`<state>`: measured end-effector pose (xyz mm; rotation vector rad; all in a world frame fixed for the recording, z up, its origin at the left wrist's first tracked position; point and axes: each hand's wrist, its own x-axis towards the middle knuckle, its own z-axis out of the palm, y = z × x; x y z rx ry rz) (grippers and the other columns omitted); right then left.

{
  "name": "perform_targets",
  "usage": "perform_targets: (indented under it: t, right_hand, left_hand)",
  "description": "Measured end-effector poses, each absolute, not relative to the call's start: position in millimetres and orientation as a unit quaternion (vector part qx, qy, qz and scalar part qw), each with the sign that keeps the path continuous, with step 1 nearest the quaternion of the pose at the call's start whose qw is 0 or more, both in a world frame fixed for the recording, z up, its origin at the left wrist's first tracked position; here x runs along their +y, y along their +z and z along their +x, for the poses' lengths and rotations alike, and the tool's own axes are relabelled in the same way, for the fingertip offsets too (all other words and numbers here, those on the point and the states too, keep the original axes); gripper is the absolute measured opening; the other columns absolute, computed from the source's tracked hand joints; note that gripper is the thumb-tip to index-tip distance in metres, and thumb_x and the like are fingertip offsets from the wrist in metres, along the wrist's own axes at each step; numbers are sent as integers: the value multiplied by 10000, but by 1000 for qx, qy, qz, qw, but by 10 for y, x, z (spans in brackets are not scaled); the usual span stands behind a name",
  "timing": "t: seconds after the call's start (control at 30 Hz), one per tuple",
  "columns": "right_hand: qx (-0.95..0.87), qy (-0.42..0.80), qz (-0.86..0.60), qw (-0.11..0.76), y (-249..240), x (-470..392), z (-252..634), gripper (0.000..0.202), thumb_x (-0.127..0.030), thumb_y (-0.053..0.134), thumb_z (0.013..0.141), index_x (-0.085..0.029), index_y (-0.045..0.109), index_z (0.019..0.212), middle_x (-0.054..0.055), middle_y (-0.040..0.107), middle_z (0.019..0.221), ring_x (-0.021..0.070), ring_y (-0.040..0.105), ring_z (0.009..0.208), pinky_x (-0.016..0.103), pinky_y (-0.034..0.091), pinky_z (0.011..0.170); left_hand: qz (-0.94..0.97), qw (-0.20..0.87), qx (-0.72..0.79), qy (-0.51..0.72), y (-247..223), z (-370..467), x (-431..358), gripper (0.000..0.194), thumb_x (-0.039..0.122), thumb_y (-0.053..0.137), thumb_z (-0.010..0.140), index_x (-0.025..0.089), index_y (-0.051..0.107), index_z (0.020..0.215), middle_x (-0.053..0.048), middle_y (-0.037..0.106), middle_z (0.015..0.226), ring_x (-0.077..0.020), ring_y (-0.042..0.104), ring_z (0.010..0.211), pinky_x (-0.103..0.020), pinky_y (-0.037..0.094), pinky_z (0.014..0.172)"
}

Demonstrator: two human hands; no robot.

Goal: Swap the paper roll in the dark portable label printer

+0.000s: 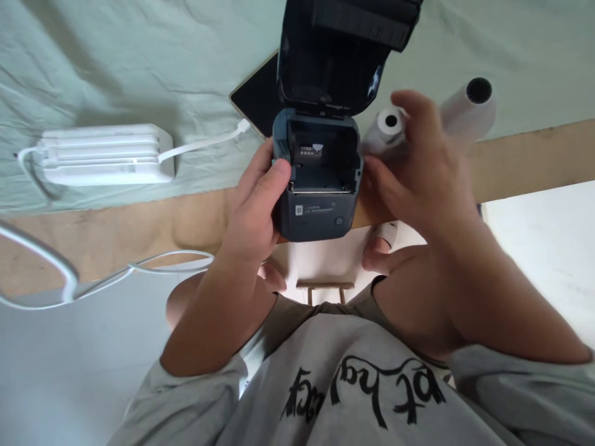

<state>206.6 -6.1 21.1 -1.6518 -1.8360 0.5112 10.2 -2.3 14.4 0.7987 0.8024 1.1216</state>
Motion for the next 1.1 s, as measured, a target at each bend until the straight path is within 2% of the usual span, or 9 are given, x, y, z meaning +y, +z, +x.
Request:
perform_targets:
  t: [0.07, 0.17, 0.37, 0.5, 0.6, 0.8, 0.97, 1.07, 1.1]
  right_hand:
    - [-712, 95, -605, 343, 278, -110, 2164, 522, -275, 584, 789, -216, 462, 1293, 53, 508, 1262, 186, 558, 1128, 327, 457, 913]
    - [-669, -67, -594, 441, 296, -84, 2401, 360, -302, 527, 814, -229, 581, 1163, -3, 589, 1144, 179, 563, 1100, 334, 416, 910]
    - [-655, -5, -692, 304, 59, 138, 2666, 489, -282, 662, 656, -124, 608, 1115, 114, 563, 1079, 210, 526, 1037, 348, 443, 931]
    - [-647, 6, -678, 349, -3, 136, 2647, 514, -207, 666, 633, -213, 540, 1131, 47, 545, 1146, 141, 558, 941, 262, 442, 783]
    - [-666, 84, -640, 373, 25, 90, 2599, 620, -60, 514, 622, -219, 446, 1217, 32, 558, 1131, 83, 565, 844, 198, 398, 662]
    - [-705, 29, -639, 307, 30, 80, 2578, 420, -177, 616, 700, -173, 586, 1119, 66, 557, 1074, 130, 512, 1040, 297, 431, 957]
    - [-690, 80, -523, 494, 74, 91, 2560, 590, -94, 589, 716, -232, 455, 1274, 22, 465, 1223, 31, 527, 878, 141, 375, 623]
    - [-652, 114, -455, 595, 248, 8, 2393, 316, -180, 570, 782, -138, 581, 1095, 19, 538, 1029, 52, 558, 874, 167, 395, 657]
    - [-633, 167, -501, 566, 307, -32, 2314, 335, -200, 515, 829, -144, 550, 1157, 21, 529, 1127, 78, 563, 975, 182, 437, 739]
  left_hand:
    - [348, 698, 371, 504, 134, 114, -31, 256, 378, 504, 886, 169, 603, 995, -1, 655, 929, -110, 632, 860, -212, 516, 759]
    - [348, 700, 376, 498, 129, 117, -33, 264, 386, 518, 874, 180, 603, 1014, -3, 657, 954, -132, 631, 892, -227, 516, 779]
    - [370, 704, 369, 480, 162, 96, -9, 224, 361, 509, 882, 187, 625, 961, 3, 648, 913, -116, 622, 840, -214, 503, 732]
    - [364, 703, 385, 474, 198, 100, -6, 238, 370, 506, 883, 177, 616, 969, -7, 642, 920, -130, 629, 848, -222, 500, 723]
    - [364, 708, 381, 471, 212, 115, -11, 214, 338, 514, 881, 168, 619, 959, -10, 645, 904, -125, 624, 843, -217, 499, 728]
    - [359, 698, 370, 498, 133, 126, -3, 234, 350, 512, 876, 155, 619, 950, -2, 642, 882, -97, 617, 799, -188, 498, 699]
    - [389, 702, 338, 491, 51, 82, 29, 285, 375, 550, 852, 135, 617, 990, -24, 649, 913, -118, 624, 823, -205, 515, 703]
    - [394, 697, 338, 494, 25, 74, 33, 292, 385, 553, 843, 146, 614, 999, -20, 647, 906, -117, 626, 803, -203, 518, 664]
    - [396, 695, 339, 495, 19, 73, 30, 281, 371, 559, 840, 155, 611, 1011, -17, 647, 910, -115, 627, 800, -197, 515, 646]
